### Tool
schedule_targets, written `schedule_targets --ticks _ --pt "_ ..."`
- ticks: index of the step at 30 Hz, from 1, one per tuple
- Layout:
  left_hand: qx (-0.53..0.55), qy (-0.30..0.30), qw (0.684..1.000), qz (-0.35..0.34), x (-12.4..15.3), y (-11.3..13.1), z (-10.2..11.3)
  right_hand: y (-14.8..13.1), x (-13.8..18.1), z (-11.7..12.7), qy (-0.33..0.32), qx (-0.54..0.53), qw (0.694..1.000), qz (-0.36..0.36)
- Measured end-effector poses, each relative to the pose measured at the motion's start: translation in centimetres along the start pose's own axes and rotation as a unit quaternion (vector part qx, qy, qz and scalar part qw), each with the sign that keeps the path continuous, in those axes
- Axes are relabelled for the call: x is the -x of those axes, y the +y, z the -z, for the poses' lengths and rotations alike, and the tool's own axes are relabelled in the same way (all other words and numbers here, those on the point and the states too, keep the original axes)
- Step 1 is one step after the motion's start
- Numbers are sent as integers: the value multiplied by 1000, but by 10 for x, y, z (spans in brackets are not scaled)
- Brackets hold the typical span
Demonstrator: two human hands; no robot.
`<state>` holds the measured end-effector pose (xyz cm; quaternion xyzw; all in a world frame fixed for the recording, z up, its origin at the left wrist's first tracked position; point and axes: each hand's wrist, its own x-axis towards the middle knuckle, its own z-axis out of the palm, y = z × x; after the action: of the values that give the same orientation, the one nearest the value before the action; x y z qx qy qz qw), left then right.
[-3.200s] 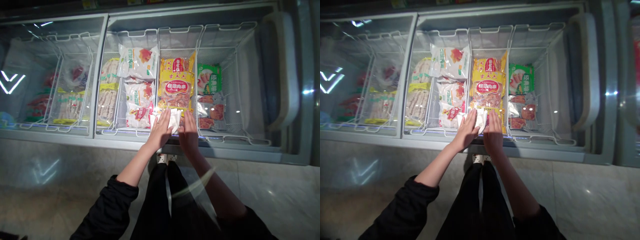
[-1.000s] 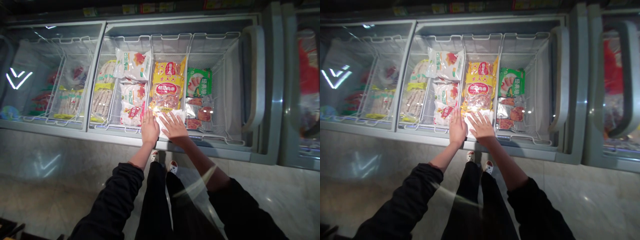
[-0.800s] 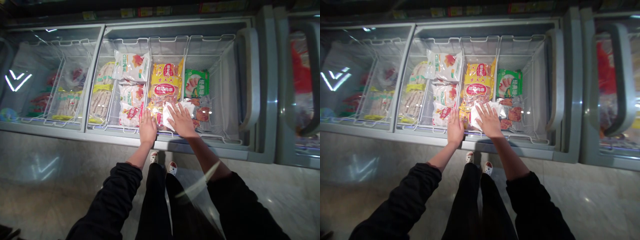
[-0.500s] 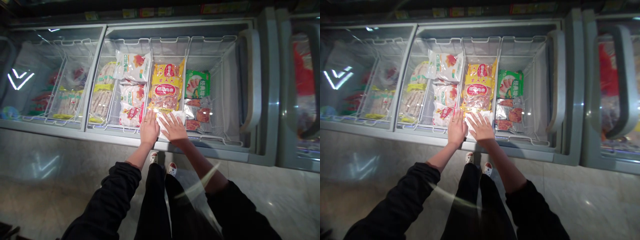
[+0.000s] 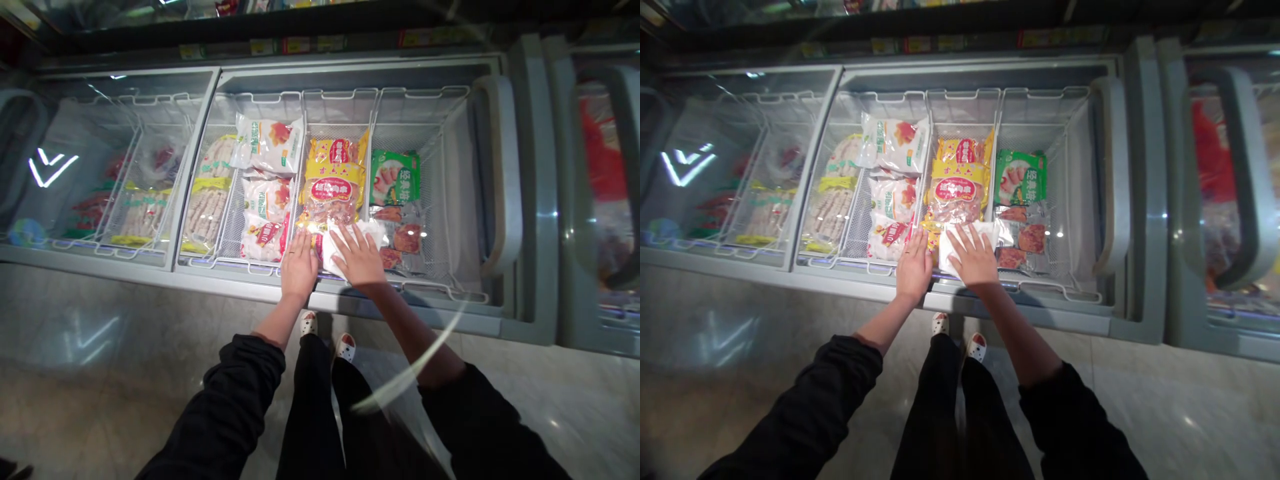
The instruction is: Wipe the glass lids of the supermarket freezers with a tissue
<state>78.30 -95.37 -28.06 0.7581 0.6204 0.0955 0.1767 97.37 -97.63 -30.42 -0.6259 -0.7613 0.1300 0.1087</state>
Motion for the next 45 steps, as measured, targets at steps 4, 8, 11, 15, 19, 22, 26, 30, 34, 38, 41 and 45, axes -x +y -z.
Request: schedule_targets --ticks 4,8,11,15,19,22,26,30,34,38,41,45 --pt "1 3 1000 1 0 -2 1 27 -39 12 5 -10 1000 -18" --pt "-4 3 1000 2 1 -2 0 30 1 5 52 3 994 -96" --pt "-4 6 1000 -5 1 -3 -2 3 24 -8 54 14 993 -103" --pt "5 10 1000 -4 0 -3 -2 -15 -17 -5 18 -1 999 -26" --pt "10 1 1000 0 0 -3 0 11 -59 10 13 -2 1000 -21" --pt "17 -4 1000 1 0 -3 1 20 -39 5 50 13 994 -93" --pt "39 -7 999 5 2 -4 0 -5 1 -15 87 32 988 -121" --pt "68 -7 998 -2 0 -6 6 -20 -30 -11 44 25 997 -56" --pt "80 11 996 -22 -29 -7 24 2 -77 8 19 18 999 -36" --pt "51 2 998 -47 -79 -11 36 11 -64 4 72 34 988 -134" --pt "17 -19 997 -70 -114 -17 36 -8 -45 -12 104 47 983 -141" --pt "-6 -33 995 -97 -147 -25 28 -20 -70 -16 67 36 996 -52"
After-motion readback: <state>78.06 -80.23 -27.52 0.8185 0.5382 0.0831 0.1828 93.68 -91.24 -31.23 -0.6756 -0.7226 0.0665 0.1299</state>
